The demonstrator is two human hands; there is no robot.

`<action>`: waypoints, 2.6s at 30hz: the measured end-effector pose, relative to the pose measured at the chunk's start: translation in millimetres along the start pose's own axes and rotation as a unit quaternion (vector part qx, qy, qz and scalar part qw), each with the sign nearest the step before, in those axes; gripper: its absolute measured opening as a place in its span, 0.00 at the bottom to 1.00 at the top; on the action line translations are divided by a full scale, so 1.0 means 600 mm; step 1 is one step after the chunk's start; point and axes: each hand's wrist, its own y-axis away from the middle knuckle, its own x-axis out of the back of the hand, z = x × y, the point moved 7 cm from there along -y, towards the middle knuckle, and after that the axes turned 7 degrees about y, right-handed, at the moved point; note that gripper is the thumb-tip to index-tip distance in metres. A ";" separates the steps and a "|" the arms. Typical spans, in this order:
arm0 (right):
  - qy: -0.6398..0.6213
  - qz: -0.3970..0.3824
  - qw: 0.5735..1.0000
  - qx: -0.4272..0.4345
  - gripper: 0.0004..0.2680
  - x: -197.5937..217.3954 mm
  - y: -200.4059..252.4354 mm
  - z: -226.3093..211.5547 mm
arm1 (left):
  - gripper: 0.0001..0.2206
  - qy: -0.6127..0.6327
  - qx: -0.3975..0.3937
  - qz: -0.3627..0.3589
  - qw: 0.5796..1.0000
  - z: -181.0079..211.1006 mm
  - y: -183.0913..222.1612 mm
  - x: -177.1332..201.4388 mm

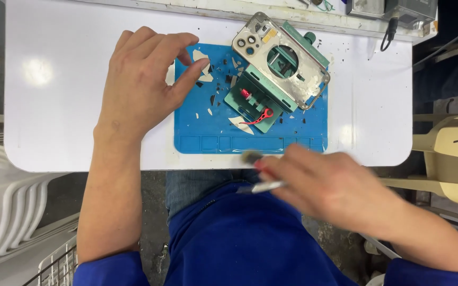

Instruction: Scraping adhesive residue from a mobile phone frame using a metal tool and cleaning it with a brush.

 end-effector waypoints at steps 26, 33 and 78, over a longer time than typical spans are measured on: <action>-0.169 0.126 0.969 -0.131 0.06 0.007 0.064 0.103 | 0.02 -0.227 -0.173 -0.096 0.954 0.254 0.131 0.040; -0.209 0.163 0.942 -0.203 0.09 -0.008 0.158 0.114 | 0.15 0.044 0.342 -0.512 0.787 0.021 0.367 -0.163; -0.200 0.020 0.951 -0.236 0.08 -0.399 0.185 0.089 | 0.13 0.204 0.397 0.030 0.894 -0.001 0.346 -0.109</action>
